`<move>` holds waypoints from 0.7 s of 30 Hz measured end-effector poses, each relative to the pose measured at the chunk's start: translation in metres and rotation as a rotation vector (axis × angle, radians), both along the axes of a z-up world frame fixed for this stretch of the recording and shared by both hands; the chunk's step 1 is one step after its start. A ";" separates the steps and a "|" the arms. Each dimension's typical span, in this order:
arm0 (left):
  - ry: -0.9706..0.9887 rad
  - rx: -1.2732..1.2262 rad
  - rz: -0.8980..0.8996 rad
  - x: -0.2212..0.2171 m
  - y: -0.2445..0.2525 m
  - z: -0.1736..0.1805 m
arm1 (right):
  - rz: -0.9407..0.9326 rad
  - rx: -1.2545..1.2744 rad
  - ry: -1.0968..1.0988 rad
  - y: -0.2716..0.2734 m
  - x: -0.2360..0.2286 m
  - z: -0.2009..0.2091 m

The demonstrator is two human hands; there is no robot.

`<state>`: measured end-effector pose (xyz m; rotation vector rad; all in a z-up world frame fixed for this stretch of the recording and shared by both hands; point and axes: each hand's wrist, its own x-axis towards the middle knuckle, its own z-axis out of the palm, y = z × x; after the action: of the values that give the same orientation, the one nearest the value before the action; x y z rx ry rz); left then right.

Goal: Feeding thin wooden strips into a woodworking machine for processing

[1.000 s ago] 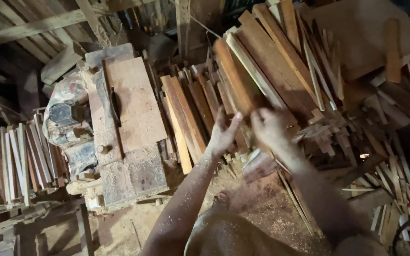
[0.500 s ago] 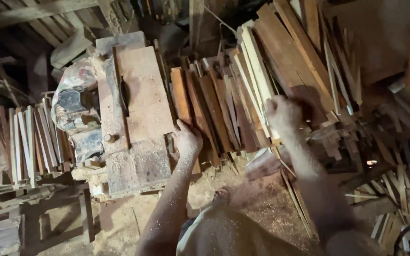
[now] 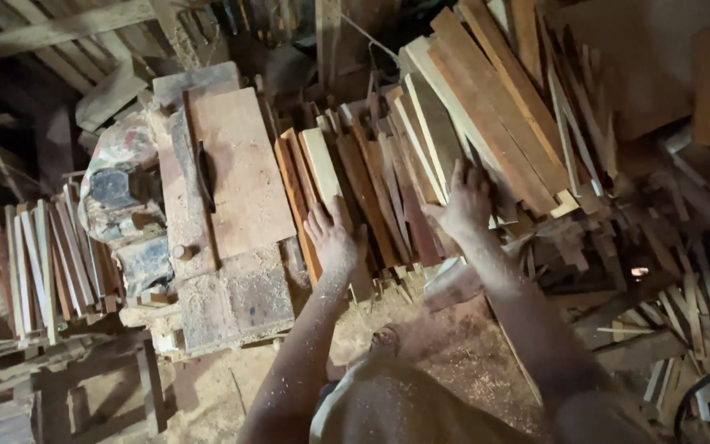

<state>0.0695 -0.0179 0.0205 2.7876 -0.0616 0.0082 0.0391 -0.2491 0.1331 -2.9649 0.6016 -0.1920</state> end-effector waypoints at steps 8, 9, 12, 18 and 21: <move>-0.021 -0.294 0.053 -0.001 0.006 0.039 | -0.027 0.444 -0.190 0.001 0.003 -0.023; -0.022 -0.295 0.054 0.000 0.007 0.039 | -0.026 0.444 -0.191 0.015 0.001 -0.034; -0.096 -0.494 0.036 0.003 0.006 0.048 | -0.020 0.592 -0.344 0.069 -0.015 -0.024; 0.138 -0.340 -0.065 0.008 0.004 0.068 | 0.307 0.721 -0.479 0.052 0.002 -0.024; 0.234 -0.255 -0.048 0.008 -0.002 0.081 | 0.231 0.670 -0.782 -0.047 0.027 -0.054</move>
<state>0.0780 -0.0203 0.1019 2.5127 -0.0632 -0.3008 0.0665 -0.2959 0.0790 -2.0473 0.1572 -0.8682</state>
